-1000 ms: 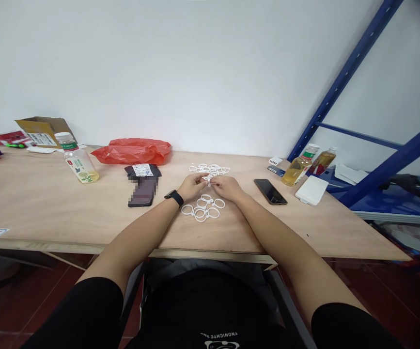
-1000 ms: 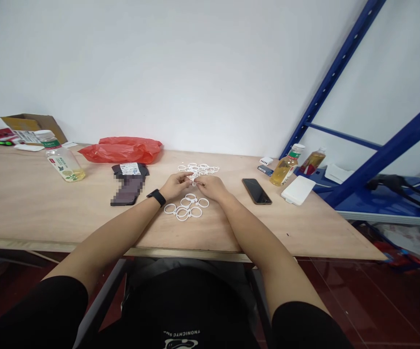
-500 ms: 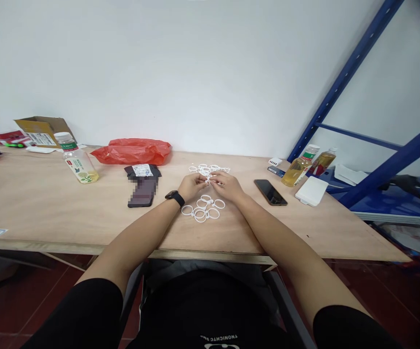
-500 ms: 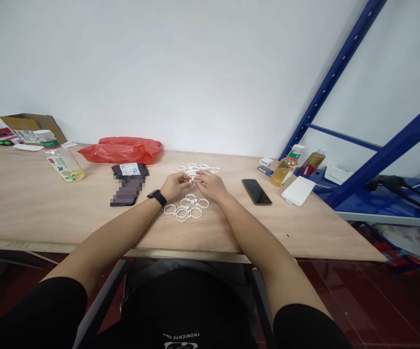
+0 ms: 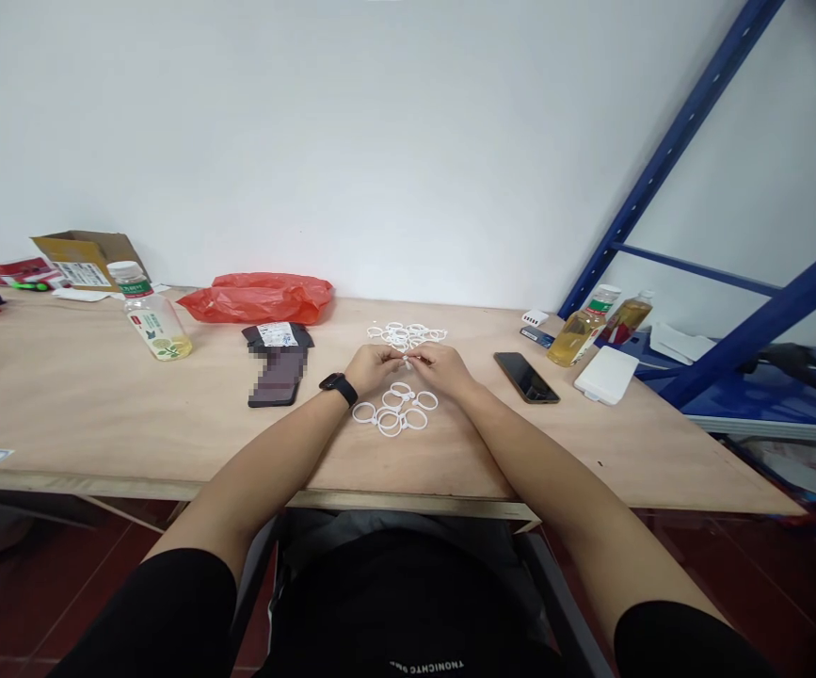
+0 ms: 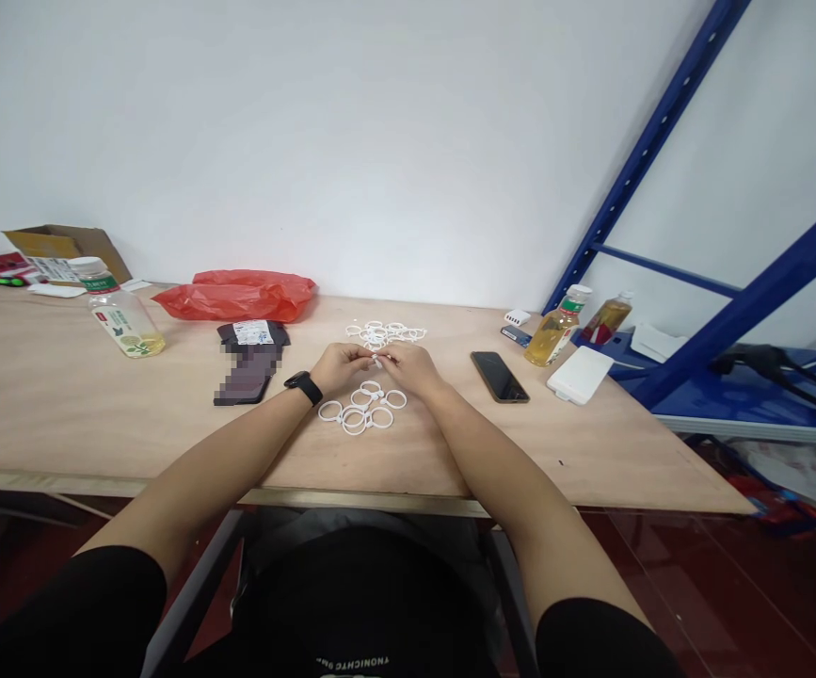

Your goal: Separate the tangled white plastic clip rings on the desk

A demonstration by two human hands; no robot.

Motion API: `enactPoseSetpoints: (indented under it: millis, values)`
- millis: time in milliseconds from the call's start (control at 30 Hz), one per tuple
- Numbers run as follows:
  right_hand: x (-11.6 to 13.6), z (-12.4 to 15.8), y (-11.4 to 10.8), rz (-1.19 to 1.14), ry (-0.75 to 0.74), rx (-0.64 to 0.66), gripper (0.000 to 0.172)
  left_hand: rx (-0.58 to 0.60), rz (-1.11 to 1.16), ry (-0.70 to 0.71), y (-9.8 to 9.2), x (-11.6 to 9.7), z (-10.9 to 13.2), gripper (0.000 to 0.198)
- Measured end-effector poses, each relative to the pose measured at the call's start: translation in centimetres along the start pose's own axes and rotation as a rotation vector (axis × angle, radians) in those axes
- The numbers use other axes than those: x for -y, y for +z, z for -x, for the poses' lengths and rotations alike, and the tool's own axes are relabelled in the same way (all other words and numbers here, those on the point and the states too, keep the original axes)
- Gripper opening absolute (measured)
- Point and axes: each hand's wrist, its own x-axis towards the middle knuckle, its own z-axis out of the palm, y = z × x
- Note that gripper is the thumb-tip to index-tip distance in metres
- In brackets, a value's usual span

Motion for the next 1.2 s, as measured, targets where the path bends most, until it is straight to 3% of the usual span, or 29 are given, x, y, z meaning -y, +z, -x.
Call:
enactPoseSetpoints:
  millis: [267,400,500,600,700,833,1067,1200]
  values:
    - [0.5,0.0,0.3,0.054,0.024,0.001,0.012,-0.052,-0.334,0.097,-0.1,-0.9,0.5,0.018]
    - [0.4,-0.2,0.3,0.063,0.032,0.006,0.013,-0.073,-0.366,0.099,0.2,-0.8,0.3,0.017]
    - [-0.6,-0.4,-0.1,0.046,0.069,0.001,0.014,-0.099,-0.352,0.14,0.3,-0.8,0.1,0.015]
    - [-2.7,-0.1,-0.8,0.081,0.197,-0.043,0.016,-0.097,-0.352,0.208,0.0,-1.0,0.1,0.008]
    - [-5.2,0.7,-1.7,0.168,0.376,-0.026,0.021,-0.038,-0.347,0.162,-0.4,-1.3,0.3,0.012]
    - [-7.3,1.6,-2.0,0.226,0.492,0.065,0.029,0.124,-0.403,0.151,-0.4,-1.6,0.6,0.019]
    - [-7.1,1.3,-1.3,0.298,0.524,0.21,0.037,0.323,-0.409,0.245,0.8,-2.6,1.0,0.017]
    - [-6.7,1.3,-1.3,0.288,0.481,0.235,0.025,0.281,-0.332,0.174,0.8,-2.7,1.1,0.021]
